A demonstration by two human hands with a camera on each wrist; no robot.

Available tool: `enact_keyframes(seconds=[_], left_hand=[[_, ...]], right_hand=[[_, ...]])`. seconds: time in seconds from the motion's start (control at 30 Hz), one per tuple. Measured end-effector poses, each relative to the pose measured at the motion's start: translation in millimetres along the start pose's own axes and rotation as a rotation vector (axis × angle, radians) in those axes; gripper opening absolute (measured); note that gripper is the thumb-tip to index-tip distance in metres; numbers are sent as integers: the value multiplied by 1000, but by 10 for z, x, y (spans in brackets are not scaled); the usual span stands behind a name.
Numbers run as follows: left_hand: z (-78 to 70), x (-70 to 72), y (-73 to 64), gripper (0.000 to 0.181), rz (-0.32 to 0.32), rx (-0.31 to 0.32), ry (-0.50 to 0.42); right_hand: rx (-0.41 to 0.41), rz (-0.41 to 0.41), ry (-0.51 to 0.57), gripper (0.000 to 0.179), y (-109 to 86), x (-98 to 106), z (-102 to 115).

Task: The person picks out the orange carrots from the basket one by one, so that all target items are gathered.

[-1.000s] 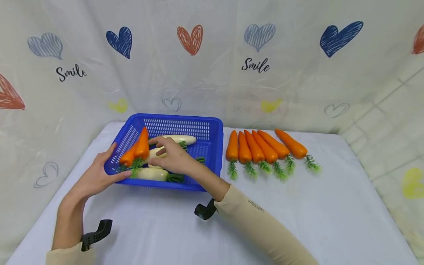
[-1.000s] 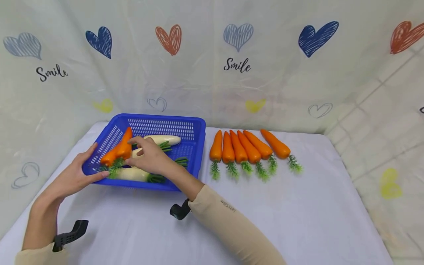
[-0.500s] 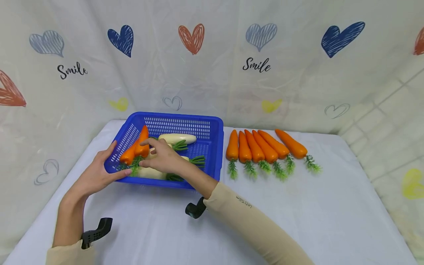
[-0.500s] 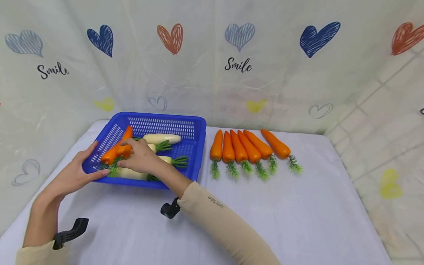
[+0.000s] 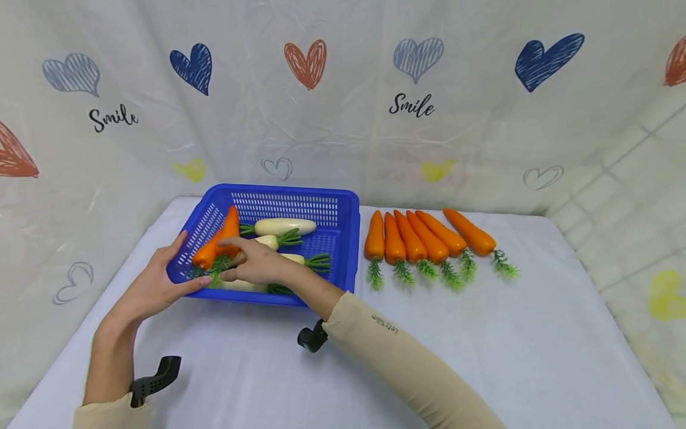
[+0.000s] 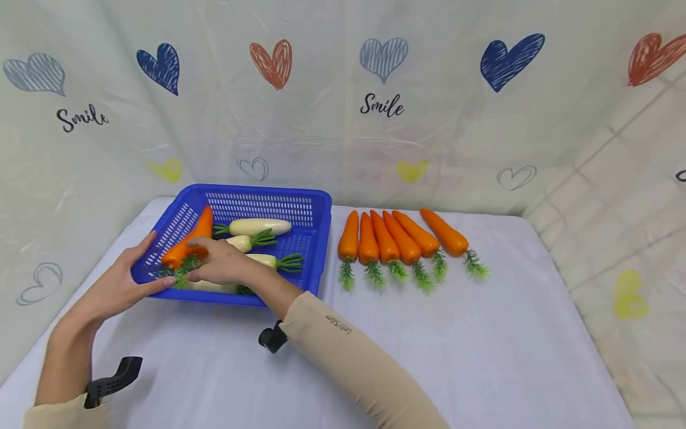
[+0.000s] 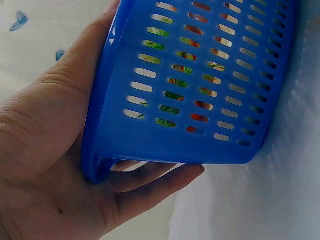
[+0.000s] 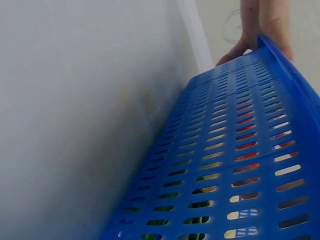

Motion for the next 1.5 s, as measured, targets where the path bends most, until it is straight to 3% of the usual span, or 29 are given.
enact_keyframes(seconds=[0.2,0.53,0.67,0.83,1.03,1.23,1.4,1.5], left_hand=[[2,-5,-6,112,-2,2,5],[13,-9,-1,114,-1,18,0],[13,-14,-12,114,-6,8,-10],[3,-7,-19,114,-14,-8,-21],[-4,3,-37,115,-15,6,-14],[-9,11,-61,115,-14,15,-21],[-3,14,-54,115,-16,17,-21],[7,17,-50,115,-15,20,-21]], right_hand=[[-24,55,7,64,27,-71,-42],[21,133,-28,55,5,-124,-27],[28,78,15,52,2,-70,-34],[37,-61,111,50,-33,85,-5],[46,-196,110,47,-98,220,34],[20,-271,191,30,-186,295,36],[-48,-294,289,15,-266,351,-32],[-73,-296,286,16,-305,392,-70]])
Point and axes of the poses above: each hand's wrist, its own y-axis towards the middle knuckle, its own x-axis out of the back of the hand, z = x × y, the point moved 8 cm from there along y, towards the middle knuckle, and after that the axes turned 10 degrees about y, right-handed, at the moved point
